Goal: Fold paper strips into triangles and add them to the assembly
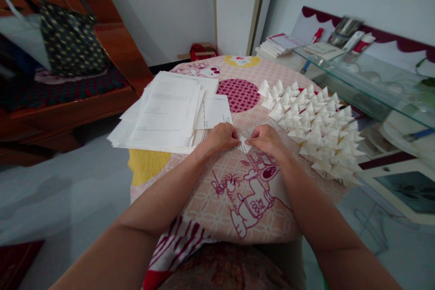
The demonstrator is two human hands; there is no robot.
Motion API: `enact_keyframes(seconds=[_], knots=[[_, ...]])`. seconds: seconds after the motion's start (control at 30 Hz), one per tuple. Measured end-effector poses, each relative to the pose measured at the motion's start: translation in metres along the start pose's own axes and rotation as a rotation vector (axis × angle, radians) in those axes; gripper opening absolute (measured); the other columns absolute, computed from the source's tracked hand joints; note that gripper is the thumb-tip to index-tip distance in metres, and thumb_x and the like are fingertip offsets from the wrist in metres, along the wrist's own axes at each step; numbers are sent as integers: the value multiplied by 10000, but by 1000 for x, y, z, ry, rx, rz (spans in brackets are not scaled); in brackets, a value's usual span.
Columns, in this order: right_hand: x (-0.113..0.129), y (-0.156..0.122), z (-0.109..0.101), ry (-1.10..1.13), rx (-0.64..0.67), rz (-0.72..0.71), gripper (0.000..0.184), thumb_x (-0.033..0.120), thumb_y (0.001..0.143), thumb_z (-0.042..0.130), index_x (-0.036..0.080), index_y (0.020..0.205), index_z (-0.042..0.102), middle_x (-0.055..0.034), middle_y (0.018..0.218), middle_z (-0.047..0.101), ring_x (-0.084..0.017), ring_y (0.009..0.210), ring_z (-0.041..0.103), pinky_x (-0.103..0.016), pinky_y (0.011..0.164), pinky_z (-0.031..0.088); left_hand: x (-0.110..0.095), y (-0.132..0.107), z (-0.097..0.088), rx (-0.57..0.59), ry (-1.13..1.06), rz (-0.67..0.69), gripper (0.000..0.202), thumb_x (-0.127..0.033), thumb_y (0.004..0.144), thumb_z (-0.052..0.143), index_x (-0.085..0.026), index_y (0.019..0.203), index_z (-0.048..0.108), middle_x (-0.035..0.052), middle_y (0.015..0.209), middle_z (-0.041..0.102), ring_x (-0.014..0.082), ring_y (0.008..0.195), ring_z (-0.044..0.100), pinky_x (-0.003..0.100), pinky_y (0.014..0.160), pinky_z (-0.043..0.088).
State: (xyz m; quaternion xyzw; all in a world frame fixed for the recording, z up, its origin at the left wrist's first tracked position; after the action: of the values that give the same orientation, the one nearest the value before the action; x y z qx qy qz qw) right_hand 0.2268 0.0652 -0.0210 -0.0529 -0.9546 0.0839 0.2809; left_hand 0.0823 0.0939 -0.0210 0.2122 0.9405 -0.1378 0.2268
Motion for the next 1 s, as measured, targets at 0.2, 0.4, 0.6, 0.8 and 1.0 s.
enact_keyframes(seconds=[0.2, 0.4, 0.6, 0.8, 1.0], knots=[[4, 2, 0, -84, -52, -35, 174, 341, 751, 792, 185, 737, 714, -24, 673, 663, -160, 646, 587, -276, 577, 368, -3, -4, 0, -30, 68, -20, 233, -377, 793, 693, -158, 790, 771, 84, 740, 707, 205, 721, 625, 321, 697, 449], [5, 1, 0, -87, -61, -31, 156, 317, 743, 800, 184, 735, 718, -24, 674, 663, -156, 631, 575, -277, 576, 368, -2, -3, 2, -38, 74, -33, 207, -371, 764, 695, -174, 771, 760, 76, 713, 694, 211, 713, 626, 320, 673, 445], [4, -1, -1, -62, -36, -7, 136, 281, 724, 809, 186, 722, 711, -11, 635, 636, -153, 607, 564, -280, 565, 364, -2, -4, 0, 6, -30, 25, 85, -197, 710, 665, -160, 757, 725, 32, 681, 676, 165, 656, 594, 280, 629, 414], [-1, 2, 1, 11, -22, -37, 121, 243, 705, 794, 190, 694, 686, 15, 592, 610, -137, 573, 543, -270, 538, 350, 0, -6, 1, 83, -170, 188, 453, -62, 656, 587, -134, 1090, 697, 4, 776, 701, 113, 642, 579, 235, 644, 431], [-2, 1, 1, 58, -11, -30, 136, 230, 691, 797, 192, 669, 668, 20, 560, 587, -138, 567, 529, -267, 533, 338, -7, -3, 0, -26, -193, 256, 311, -189, 810, 607, -161, 1099, 716, 24, 846, 704, 123, 706, 592, 262, 702, 453]])
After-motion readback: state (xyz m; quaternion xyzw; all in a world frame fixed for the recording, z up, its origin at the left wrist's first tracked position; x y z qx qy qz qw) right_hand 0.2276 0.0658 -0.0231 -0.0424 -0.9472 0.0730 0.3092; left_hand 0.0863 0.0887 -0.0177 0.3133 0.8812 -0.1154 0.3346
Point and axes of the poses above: each hand's wrist, its own y-axis towards the middle knuckle, its own z-axis out of the palm, x = y × z, the point moved 9 cm from there along y, towards the middle knuckle
